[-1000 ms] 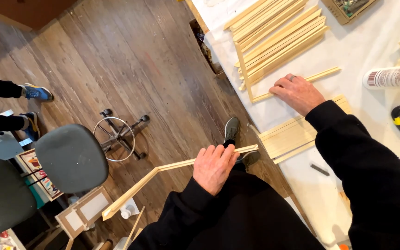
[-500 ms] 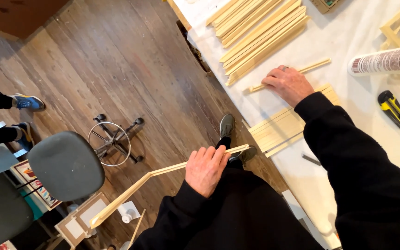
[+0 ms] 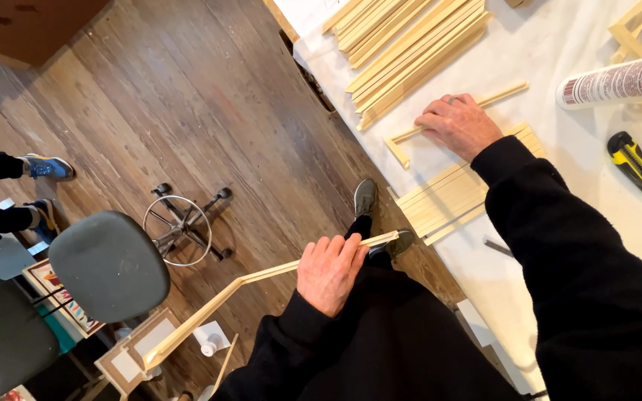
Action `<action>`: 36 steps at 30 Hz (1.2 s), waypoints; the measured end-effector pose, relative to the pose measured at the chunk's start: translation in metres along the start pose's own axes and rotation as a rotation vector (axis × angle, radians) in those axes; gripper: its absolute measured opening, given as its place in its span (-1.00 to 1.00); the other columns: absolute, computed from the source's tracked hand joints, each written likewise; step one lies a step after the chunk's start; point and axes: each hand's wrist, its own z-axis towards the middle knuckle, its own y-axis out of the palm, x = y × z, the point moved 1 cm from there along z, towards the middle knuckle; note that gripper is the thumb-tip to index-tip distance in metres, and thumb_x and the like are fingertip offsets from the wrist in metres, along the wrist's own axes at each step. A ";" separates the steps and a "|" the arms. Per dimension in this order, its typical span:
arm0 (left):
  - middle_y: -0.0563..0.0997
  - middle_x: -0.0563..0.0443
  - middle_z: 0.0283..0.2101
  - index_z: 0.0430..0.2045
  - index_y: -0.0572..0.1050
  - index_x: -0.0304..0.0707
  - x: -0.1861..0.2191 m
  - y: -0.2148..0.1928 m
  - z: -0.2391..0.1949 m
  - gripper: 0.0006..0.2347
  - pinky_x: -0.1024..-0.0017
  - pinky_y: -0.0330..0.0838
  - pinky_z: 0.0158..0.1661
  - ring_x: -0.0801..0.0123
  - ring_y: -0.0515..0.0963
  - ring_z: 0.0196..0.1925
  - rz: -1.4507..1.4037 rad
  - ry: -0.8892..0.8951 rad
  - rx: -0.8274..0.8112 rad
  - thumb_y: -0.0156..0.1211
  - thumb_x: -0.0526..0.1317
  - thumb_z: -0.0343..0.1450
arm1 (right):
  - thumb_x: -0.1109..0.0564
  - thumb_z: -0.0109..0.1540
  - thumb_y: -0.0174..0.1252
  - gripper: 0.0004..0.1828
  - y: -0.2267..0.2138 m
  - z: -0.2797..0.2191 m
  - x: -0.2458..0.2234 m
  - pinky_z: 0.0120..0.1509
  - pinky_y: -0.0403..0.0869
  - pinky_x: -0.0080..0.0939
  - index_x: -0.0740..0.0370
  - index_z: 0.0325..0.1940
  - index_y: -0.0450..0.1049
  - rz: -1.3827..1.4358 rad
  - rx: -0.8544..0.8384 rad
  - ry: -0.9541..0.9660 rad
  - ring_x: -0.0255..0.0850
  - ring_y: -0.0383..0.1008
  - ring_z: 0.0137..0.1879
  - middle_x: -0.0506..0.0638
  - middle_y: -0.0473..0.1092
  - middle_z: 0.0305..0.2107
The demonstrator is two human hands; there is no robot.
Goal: Assembling wooden frame pieces using glue, clamps, and a hammer.
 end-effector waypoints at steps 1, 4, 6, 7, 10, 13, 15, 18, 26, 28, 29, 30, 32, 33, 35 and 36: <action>0.40 0.10 -0.47 -0.29 0.53 -0.11 0.000 0.001 0.000 -0.88 0.32 0.27 -0.34 0.29 0.44 -0.37 0.001 -0.002 -0.002 0.28 -0.13 0.45 | 0.01 0.26 0.26 -0.77 0.000 0.001 0.000 0.26 0.36 -0.11 -0.01 -0.01 0.56 0.005 0.001 0.000 -0.21 0.45 0.13 -0.16 0.47 -0.09; 0.40 0.10 -0.47 -0.29 0.53 -0.11 0.001 0.000 0.000 -0.88 0.32 0.27 -0.34 0.29 0.44 -0.37 -0.001 0.003 -0.011 0.27 -0.12 0.45 | 0.01 0.25 0.26 -0.76 0.002 0.002 0.002 0.28 0.37 -0.10 0.01 -0.01 0.56 0.012 0.009 -0.004 -0.21 0.45 0.12 -0.15 0.47 -0.09; 0.41 0.10 -0.46 -0.28 0.53 -0.12 0.002 0.001 0.000 -0.87 0.32 0.27 -0.34 0.29 0.44 -0.37 -0.003 0.008 -0.011 0.27 -0.12 0.45 | 0.01 0.25 0.26 -0.77 0.000 0.003 0.003 0.28 0.37 -0.09 0.01 -0.01 0.56 0.023 0.005 -0.004 -0.20 0.45 0.12 -0.15 0.47 -0.09; 0.41 0.10 -0.46 -0.28 0.53 -0.12 0.002 0.001 -0.001 -0.87 0.32 0.27 -0.34 0.29 0.44 -0.36 -0.006 0.010 -0.013 0.27 -0.12 0.45 | 0.01 0.25 0.26 -0.77 0.000 0.003 0.003 0.28 0.37 -0.09 0.01 -0.01 0.56 0.035 0.000 -0.005 -0.19 0.45 0.11 -0.14 0.47 -0.09; 0.41 0.10 -0.46 -0.29 0.53 -0.11 0.002 0.003 -0.002 -0.87 0.32 0.27 -0.34 0.29 0.44 -0.36 -0.009 0.009 -0.017 0.27 -0.12 0.45 | 0.03 0.27 0.26 -0.82 -0.001 0.002 0.002 0.28 0.38 -0.09 0.00 -0.05 0.56 0.041 -0.005 -0.001 -0.20 0.47 0.10 -0.15 0.48 -0.12; 0.41 0.10 -0.46 -0.30 0.52 -0.11 0.002 0.005 -0.002 -0.88 0.31 0.27 -0.34 0.29 0.45 -0.36 -0.013 -0.001 -0.017 0.27 -0.12 0.45 | 0.05 0.29 0.27 -0.87 -0.006 0.005 0.004 0.23 0.41 -0.09 0.01 -0.08 0.57 0.055 0.000 0.004 -0.19 0.49 0.06 -0.15 0.49 -0.15; 0.41 0.10 -0.46 -0.31 0.52 -0.10 0.002 0.007 -0.003 -0.88 0.31 0.27 -0.34 0.29 0.45 -0.36 -0.014 -0.010 -0.015 0.28 -0.12 0.45 | 0.07 0.28 0.28 -0.87 -0.004 0.006 0.009 0.18 0.44 -0.09 0.03 -0.09 0.59 0.098 0.004 0.018 -0.17 0.50 0.04 -0.13 0.50 -0.15; 0.41 0.10 -0.46 -0.31 0.52 -0.10 0.002 0.010 -0.004 -0.88 0.31 0.27 -0.34 0.29 0.45 -0.36 -0.019 -0.017 -0.015 0.28 -0.12 0.45 | 0.09 0.26 0.30 -0.87 -0.005 0.004 0.012 0.11 0.49 -0.09 0.05 -0.11 0.63 0.178 0.018 0.054 -0.13 0.50 0.00 -0.10 0.52 -0.16; 0.42 0.10 -0.45 -0.28 0.53 -0.12 0.006 0.011 -0.002 -0.87 0.32 0.28 -0.34 0.29 0.45 -0.36 -0.034 0.007 -0.010 0.28 -0.13 0.44 | 0.12 0.22 0.33 -0.87 -0.010 0.005 0.012 0.11 0.50 -0.08 0.07 -0.14 0.66 0.241 0.038 0.086 -0.11 0.51 -0.03 -0.09 0.53 -0.16; 0.43 0.10 -0.45 -0.26 0.54 -0.12 0.005 0.011 0.000 -0.86 0.31 0.28 -0.34 0.29 0.45 -0.36 -0.031 -0.004 0.004 0.29 -0.13 0.44 | 0.12 0.22 0.33 -0.84 -0.009 0.007 0.012 0.14 0.47 -0.06 0.07 -0.11 0.64 0.239 0.023 0.077 -0.11 0.50 0.00 -0.08 0.53 -0.15; 0.43 0.10 -0.45 -0.26 0.54 -0.12 0.005 0.011 -0.001 -0.86 0.31 0.28 -0.34 0.29 0.45 -0.36 -0.030 -0.004 0.001 0.29 -0.13 0.44 | 0.12 0.22 0.33 -0.84 -0.009 0.007 0.012 0.14 0.47 -0.06 0.07 -0.11 0.64 0.241 0.022 0.077 -0.11 0.50 0.00 -0.08 0.53 -0.15; 0.43 0.10 -0.45 -0.26 0.54 -0.11 0.005 0.011 -0.003 -0.87 0.31 0.28 -0.34 0.29 0.45 -0.36 -0.029 -0.007 -0.004 0.29 -0.13 0.44 | 0.11 0.22 0.33 -0.83 -0.008 0.006 0.011 0.16 0.45 -0.06 0.08 -0.10 0.64 0.242 0.015 0.068 -0.11 0.50 0.02 -0.08 0.53 -0.14; 0.42 0.10 -0.45 -0.27 0.54 -0.11 0.005 0.011 -0.002 -0.87 0.31 0.28 -0.34 0.29 0.45 -0.36 -0.029 -0.004 -0.006 0.29 -0.13 0.44 | 0.11 0.21 0.33 -0.81 -0.008 0.006 0.012 0.18 0.43 -0.05 0.08 -0.09 0.63 0.239 0.012 0.060 -0.11 0.49 0.04 -0.07 0.52 -0.13; 0.42 0.10 -0.46 -0.27 0.54 -0.11 0.006 0.011 -0.001 -0.87 0.32 0.28 -0.34 0.29 0.45 -0.36 -0.028 -0.002 -0.007 0.29 -0.13 0.45 | 0.10 0.21 0.33 -0.80 -0.008 0.006 0.012 0.19 0.43 -0.05 0.09 -0.08 0.63 0.233 0.003 0.061 -0.11 0.49 0.05 -0.06 0.52 -0.13; 0.42 0.10 -0.46 -0.27 0.54 -0.11 0.007 0.011 0.000 -0.87 0.32 0.28 -0.34 0.29 0.45 -0.36 -0.026 -0.001 -0.009 0.28 -0.13 0.45 | 0.09 0.21 0.33 -0.78 -0.008 0.006 0.012 0.20 0.42 -0.06 0.09 -0.07 0.62 0.229 -0.004 0.061 -0.12 0.49 0.06 -0.05 0.52 -0.12; 0.41 0.10 -0.46 -0.27 0.54 -0.11 0.007 0.010 0.000 -0.87 0.32 0.28 -0.34 0.29 0.45 -0.37 -0.026 0.001 -0.013 0.28 -0.12 0.45 | 0.08 0.21 0.34 -0.78 -0.007 0.006 0.013 0.20 0.42 -0.06 0.10 -0.07 0.62 0.218 -0.016 0.064 -0.12 0.49 0.05 -0.05 0.52 -0.11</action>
